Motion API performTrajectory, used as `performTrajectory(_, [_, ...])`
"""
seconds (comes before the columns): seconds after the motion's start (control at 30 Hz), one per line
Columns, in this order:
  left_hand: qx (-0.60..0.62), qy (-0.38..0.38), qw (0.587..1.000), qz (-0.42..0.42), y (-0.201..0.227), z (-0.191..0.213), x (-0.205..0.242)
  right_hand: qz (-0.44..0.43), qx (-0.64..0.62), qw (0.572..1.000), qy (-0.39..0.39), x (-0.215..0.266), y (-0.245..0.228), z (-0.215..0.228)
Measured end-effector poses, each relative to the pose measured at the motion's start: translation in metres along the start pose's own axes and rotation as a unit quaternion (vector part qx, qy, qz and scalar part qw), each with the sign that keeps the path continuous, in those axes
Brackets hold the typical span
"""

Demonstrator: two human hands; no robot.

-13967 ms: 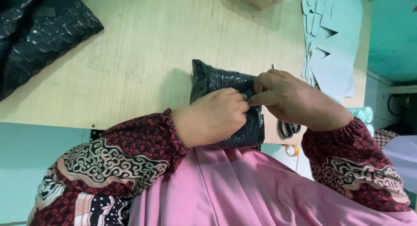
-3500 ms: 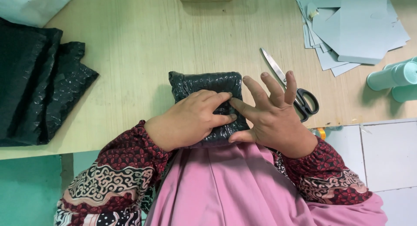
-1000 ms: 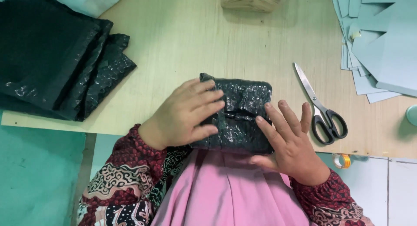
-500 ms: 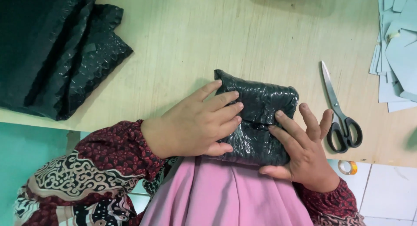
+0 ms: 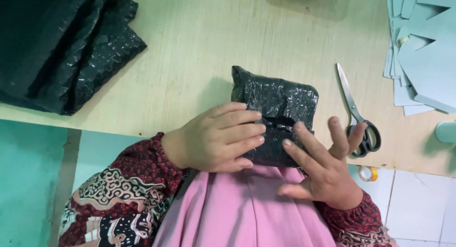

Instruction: The person seals a black plastic package by applying clear adhesive tape. They use scissors to cut the tape and press it down to secure the package. The sealed package is then placed on a stack of similar packages.

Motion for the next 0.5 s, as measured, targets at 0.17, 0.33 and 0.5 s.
performTrajectory(0.17, [-0.036, -0.03, 0.999, 0.016, -0.013, -0.014, 0.015, 0.062, 0.033, 0.997, -0.036, -0.04, -0.029, -0.015])
performTrajectory(0.33, [0.009, -0.029, 0.998, 0.051, -0.018, -0.019, 0.019, 0.064, -0.008, 0.995, -0.072, -0.049, -0.03, -0.02])
performTrajectory(0.5, [-0.074, -0.098, 0.991, 0.046, -0.016, -0.024, 0.01, 0.061, 0.006, 0.996, -0.068, -0.047, -0.03, -0.023])
Point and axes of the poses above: each hand's wrist, its own x-axis away from the middle knuckle, its own z-axis out of the back of the hand, y = z × x, the point moved 8 cm from there along -x, towards the middle knuckle, and after that the axes turned 1 degree about -z, right-handed, at the moved point
